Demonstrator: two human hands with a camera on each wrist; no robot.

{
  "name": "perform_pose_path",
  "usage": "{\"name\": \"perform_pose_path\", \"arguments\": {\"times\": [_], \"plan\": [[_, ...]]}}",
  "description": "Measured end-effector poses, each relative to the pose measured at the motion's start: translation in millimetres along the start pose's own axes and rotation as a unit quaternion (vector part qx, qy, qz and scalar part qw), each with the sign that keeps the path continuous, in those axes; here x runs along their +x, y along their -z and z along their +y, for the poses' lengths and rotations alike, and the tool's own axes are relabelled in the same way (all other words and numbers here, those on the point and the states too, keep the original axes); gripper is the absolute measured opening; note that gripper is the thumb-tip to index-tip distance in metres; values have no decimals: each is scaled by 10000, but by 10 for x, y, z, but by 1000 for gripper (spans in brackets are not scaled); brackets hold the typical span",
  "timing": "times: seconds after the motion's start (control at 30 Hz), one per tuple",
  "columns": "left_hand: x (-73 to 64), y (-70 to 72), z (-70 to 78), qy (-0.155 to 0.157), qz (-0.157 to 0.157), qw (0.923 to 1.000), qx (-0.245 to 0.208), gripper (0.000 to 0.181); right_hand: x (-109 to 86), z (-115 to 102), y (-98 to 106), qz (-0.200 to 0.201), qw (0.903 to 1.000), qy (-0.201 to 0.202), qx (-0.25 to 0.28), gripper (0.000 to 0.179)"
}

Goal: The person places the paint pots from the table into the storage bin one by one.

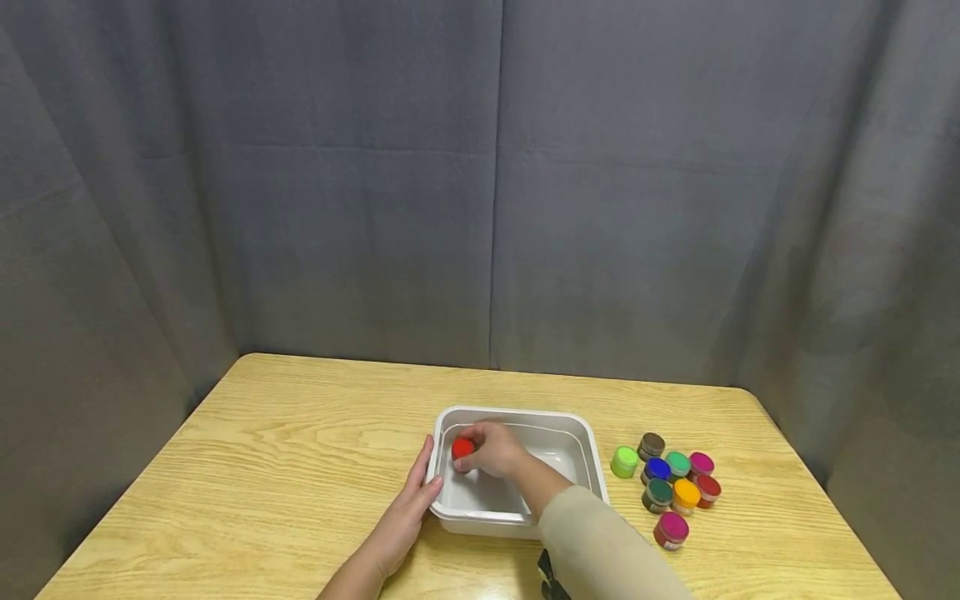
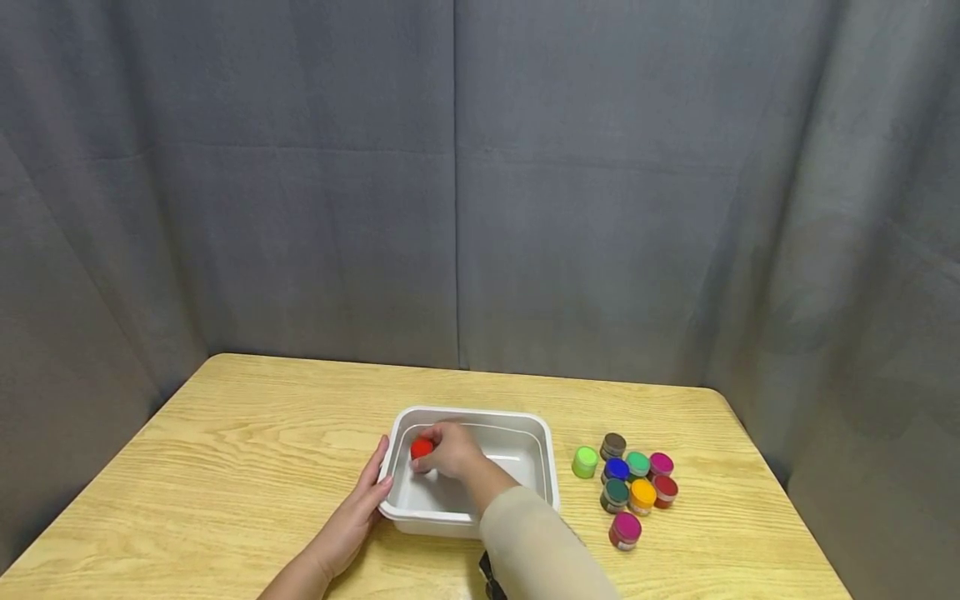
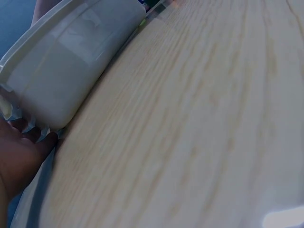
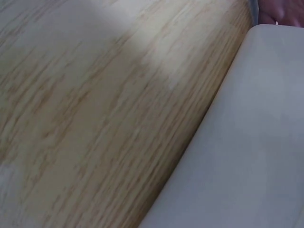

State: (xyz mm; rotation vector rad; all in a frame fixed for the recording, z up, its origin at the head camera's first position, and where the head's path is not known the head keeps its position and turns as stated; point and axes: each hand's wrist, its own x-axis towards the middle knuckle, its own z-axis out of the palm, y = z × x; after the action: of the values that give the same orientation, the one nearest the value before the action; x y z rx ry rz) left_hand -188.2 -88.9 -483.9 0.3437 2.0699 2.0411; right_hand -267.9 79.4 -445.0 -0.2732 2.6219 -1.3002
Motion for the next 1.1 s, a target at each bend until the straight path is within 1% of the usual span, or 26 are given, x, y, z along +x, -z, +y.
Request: {"name": "perform_pose_path", "arguments": {"times": [0.13, 0.47, 0.6, 0.73, 0.83, 1.0, 1.1], "plan": [[-12, -13, 5, 12, -31, 10000, -73, 66, -9, 6, 2, -36, 10000, -25, -63, 44], [2, -18, 10, 8, -85, 9999, -81, 65, -46, -8, 54, -100, 9999, -45, 39, 46], [0, -8, 8, -9, -3, 10000, -87, 66, -68, -22, 98, -137, 9998, 5, 149, 48], [-13, 7, 6, -33, 72, 9999, -84, 65, -91, -16, 144, -87, 9995, 67, 296, 48], [-12, 8, 13, -29, 30, 9999, -95, 65, -113, 2, 207, 10, 9992, 49, 395, 47], [-13, 5, 30, -1, -10, 10000, -63, 64, -199, 1, 375, 52, 9983, -135, 570, 47], [-7, 5, 33, 31, -11, 10000, -15, 64, -266, 1, 517, 25, 9982, -77, 594, 47]]}}
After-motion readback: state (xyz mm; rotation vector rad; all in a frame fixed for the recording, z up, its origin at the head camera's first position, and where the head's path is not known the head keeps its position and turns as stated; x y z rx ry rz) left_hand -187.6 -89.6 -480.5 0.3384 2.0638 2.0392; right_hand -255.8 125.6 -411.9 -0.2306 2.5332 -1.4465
